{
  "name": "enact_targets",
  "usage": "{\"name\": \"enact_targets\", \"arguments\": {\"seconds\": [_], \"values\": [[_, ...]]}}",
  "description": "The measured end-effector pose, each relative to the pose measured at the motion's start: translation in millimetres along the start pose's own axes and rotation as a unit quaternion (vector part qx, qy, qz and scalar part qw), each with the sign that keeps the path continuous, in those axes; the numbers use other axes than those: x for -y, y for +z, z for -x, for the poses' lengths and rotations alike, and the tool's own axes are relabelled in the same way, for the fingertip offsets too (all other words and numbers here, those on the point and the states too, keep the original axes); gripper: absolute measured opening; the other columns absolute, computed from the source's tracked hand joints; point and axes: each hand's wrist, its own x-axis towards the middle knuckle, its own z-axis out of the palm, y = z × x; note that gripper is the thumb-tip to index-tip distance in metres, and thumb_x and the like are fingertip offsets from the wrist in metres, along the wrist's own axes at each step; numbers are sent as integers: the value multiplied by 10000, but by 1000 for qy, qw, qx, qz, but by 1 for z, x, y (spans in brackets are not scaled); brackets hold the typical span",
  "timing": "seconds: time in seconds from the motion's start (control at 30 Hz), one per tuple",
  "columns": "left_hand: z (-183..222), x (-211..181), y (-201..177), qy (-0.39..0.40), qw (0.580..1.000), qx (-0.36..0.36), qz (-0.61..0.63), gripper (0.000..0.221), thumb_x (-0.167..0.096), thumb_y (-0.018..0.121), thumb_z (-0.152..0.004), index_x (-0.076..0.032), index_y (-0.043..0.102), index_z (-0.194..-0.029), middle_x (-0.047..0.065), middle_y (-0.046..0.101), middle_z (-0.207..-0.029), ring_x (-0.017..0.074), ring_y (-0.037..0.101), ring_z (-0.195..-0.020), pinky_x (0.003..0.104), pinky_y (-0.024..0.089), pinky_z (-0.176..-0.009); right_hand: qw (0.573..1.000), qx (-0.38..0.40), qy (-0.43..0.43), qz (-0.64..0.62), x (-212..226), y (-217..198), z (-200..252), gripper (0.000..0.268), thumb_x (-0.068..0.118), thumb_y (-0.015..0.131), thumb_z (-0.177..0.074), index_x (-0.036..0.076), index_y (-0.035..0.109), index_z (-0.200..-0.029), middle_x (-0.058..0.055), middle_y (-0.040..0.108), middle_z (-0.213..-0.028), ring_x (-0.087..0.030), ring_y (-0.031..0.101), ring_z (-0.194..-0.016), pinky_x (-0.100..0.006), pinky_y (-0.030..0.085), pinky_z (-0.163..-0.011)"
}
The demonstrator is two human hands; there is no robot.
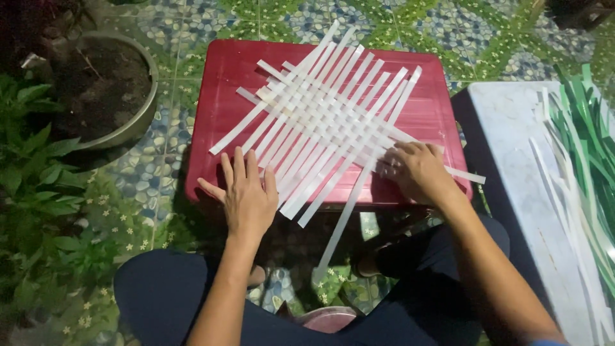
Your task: A person is manually weaving white plastic strips together on top of a red plastic stool to create a mat-like structure.
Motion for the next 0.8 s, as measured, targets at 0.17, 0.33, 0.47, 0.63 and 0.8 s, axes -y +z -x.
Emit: {"name": "enact_targets", "arguments": {"seconds": [0.17,0.33,0.47,0.63,0.8], "values": [[-3,-12,6,32,999,5,7,493,-287,415,-856,4,455,-1251,234,366,-1355,406,234,-1300,736,18,-888,985,-130,107,-27,55,-9,-38,541,405,563,-794,73,482,-1214,-216,520,-1148,-372,573,-992,-501,466,-766],[-10,-14,5,7,999,48,10,541,-349,395,-855,-16,422,-1279,232,299,-1390,408,155,-1324,761,4,-859,969,90,194,-125,97,-12,-64,669,570,257,-872,160,210,-1399,-254,170,-1413,-407,107,-1333,-709,60,-942],[-25,-2,-11,18,1000,17,-14,511,-308,412,-858,0,439,-1264,241,324,-1375,411,182,-1315,746,12,-873,984,53,119,-119,92,-19,-63,673,563,232,-887,109,237,-1384,-300,196,-1383,-413,138,-1324,-619,107,-1002],[-58,-4,-22,146,981,-126,-12,482,-238,502,-854,37,469,-1249,275,309,-1373,449,189,-1286,757,41,-849,986,0,-104,-132,62,-15,-78,648,562,302,-874,144,289,-1369,-251,269,-1369,-385,233,-1301,-506,175,-1043],[-92,-11,-4,217,961,-171,-14,464,-256,517,-865,-13,500,-1259,225,302,-1403,390,191,-1311,716,-20,-903,974,-48,-186,-121,47,-15,-99,645,558,355,-851,142,316,-1342,-210,327,-1352,-339,317,-1270,-520,217,-1029]]}}
